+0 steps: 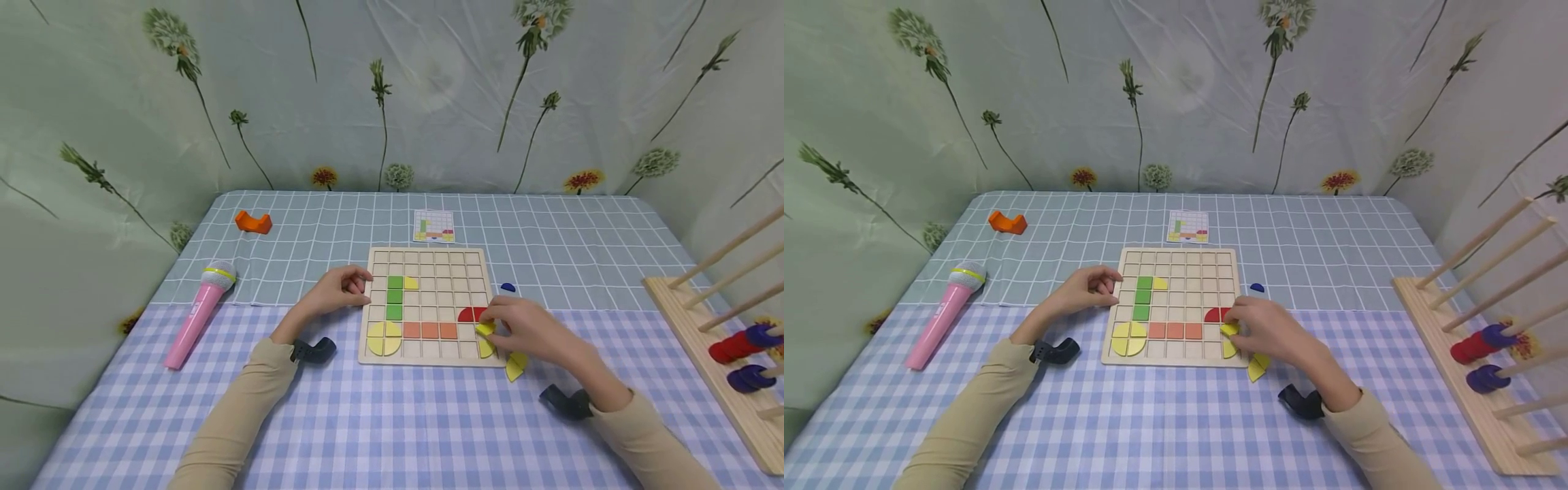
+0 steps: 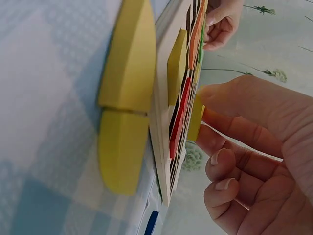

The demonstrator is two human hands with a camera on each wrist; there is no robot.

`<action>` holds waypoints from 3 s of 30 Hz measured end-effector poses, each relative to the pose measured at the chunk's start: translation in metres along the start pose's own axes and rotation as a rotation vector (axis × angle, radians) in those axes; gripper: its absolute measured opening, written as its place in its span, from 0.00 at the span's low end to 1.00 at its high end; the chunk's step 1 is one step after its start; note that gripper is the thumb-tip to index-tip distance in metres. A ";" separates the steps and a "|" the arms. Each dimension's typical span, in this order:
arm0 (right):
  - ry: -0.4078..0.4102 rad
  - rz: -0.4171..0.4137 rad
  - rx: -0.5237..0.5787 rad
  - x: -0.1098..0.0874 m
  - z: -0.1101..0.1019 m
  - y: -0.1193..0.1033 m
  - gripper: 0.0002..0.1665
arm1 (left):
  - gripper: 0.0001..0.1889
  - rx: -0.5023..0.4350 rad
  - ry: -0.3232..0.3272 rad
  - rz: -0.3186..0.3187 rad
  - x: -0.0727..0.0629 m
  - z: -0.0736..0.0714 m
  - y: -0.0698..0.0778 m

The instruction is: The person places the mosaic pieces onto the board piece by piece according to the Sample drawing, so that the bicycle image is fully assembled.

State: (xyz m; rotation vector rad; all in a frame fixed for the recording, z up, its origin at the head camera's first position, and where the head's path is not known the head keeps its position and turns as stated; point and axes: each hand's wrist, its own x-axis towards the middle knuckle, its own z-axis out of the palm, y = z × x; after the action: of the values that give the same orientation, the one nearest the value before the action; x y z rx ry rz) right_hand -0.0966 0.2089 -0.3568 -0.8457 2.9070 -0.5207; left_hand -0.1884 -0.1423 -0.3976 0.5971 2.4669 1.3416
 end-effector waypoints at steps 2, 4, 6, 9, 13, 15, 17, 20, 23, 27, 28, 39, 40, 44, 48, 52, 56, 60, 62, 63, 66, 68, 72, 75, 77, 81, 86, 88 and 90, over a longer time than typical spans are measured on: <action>0.003 -0.024 0.009 0.002 0.001 -0.002 0.10 | 0.22 0.000 -0.001 -0.003 0.000 0.000 0.000; 0.005 -0.045 0.016 0.004 0.001 -0.003 0.10 | 0.21 -0.001 0.000 -0.007 0.000 0.000 0.000; 0.007 -0.056 0.018 0.007 0.003 -0.005 0.10 | 0.21 0.002 0.003 -0.004 -0.001 0.000 0.000; 0.023 -0.088 0.015 0.011 0.005 -0.007 0.10 | 0.21 0.005 0.008 0.002 -0.002 0.000 0.001; 0.023 -0.117 0.005 0.015 0.008 -0.009 0.10 | 0.22 0.006 0.004 0.006 -0.002 0.000 0.002; 0.006 -0.112 -0.002 0.015 0.010 -0.009 0.11 | 0.21 0.003 0.003 -0.003 -0.001 0.001 0.002; -0.008 -0.110 -0.009 0.016 0.011 -0.009 0.12 | 0.21 0.003 -0.001 -0.010 0.000 0.001 0.002; -0.021 -0.106 -0.008 0.016 0.012 -0.009 0.12 | 0.21 0.001 0.001 -0.016 0.001 0.001 0.001; -0.020 -0.116 -0.006 0.017 0.012 -0.010 0.12 | 0.21 0.004 0.001 -0.009 0.002 0.000 0.001; -0.023 -0.143 -0.005 0.017 0.012 -0.009 0.11 | 0.21 0.004 0.003 -0.008 0.002 0.000 0.001; -0.023 -0.151 -0.006 0.018 0.012 -0.009 0.11 | 0.21 0.004 0.003 -0.009 0.002 0.000 0.001; -0.033 -0.157 0.000 0.017 0.012 -0.006 0.10 | 0.22 -0.006 -0.005 -0.019 0.002 0.000 0.001; -0.035 -0.157 0.004 0.017 0.012 -0.006 0.10 | 0.22 -0.006 -0.005 -0.020 0.002 0.000 0.001; -0.040 -0.163 0.019 0.016 0.012 -0.004 0.11 | 0.22 -0.007 -0.006 -0.025 0.002 -0.001 0.001; -0.031 -0.179 0.033 0.014 0.009 -0.003 0.12 | 0.21 -0.008 -0.007 -0.027 0.002 -0.001 0.000; -0.029 -0.171 0.050 0.012 0.006 -0.001 0.12 | 0.21 -0.014 -0.009 -0.023 0.002 -0.001 0.000; -0.042 -0.132 0.054 0.009 0.003 0.000 0.11 | 0.21 -0.013 -0.007 -0.019 0.002 0.000 0.000; -0.046 -0.103 0.048 0.005 0.000 0.001 0.12 | 0.21 -0.008 -0.004 -0.020 0.001 0.001 0.000; -0.046 -0.094 0.046 0.002 -0.002 0.001 0.12 | 0.21 -0.006 -0.005 -0.017 0.001 0.001 0.001; -0.046 -0.089 0.044 0.001 -0.002 0.001 0.12 | 0.21 -0.002 -0.007 -0.013 0.001 0.000 0.001; -0.043 -0.072 0.037 -0.003 -0.003 0.002 0.12 | 0.21 0.005 -0.005 -0.006 0.000 -0.001 0.002; -0.034 -0.062 0.027 -0.006 -0.004 0.003 0.12 | 0.22 0.010 -0.001 0.003 0.000 -0.002 0.003; -0.020 -0.073 0.022 -0.015 -0.005 0.009 0.11 | 0.22 0.022 0.011 0.024 0.000 -0.004 0.003; -0.039 -0.066 0.027 -0.024 -0.006 0.014 0.11 | 0.22 0.028 0.005 0.033 0.001 -0.003 0.002; -0.054 -0.043 0.027 -0.029 -0.007 0.017 0.11 | 0.22 0.024 -0.001 0.030 0.000 -0.003 0.002; -0.066 -0.016 0.024 -0.038 -0.007 0.021 0.12 | 0.22 0.008 -0.003 0.015 0.000 -0.001 0.002; -0.082 -0.022 0.021 -0.043 -0.008 0.024 0.13 | 0.22 0.000 -0.004 0.009 -0.001 -0.002 0.003; -0.085 -0.018 0.017 -0.044 -0.008 0.024 0.13 | 0.22 -0.001 -0.003 0.010 -0.001 -0.002 0.003; -0.083 -0.004 0.011 -0.045 -0.007 0.023 0.13 | 0.22 -0.002 -0.002 0.015 0.000 -0.002 0.003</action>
State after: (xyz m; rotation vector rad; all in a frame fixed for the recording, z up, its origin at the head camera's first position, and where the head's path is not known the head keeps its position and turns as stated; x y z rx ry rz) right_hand -0.0718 0.2531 -0.3590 -0.8506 2.8252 -0.4896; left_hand -0.1880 -0.1423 -0.3942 0.6174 2.4641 1.3483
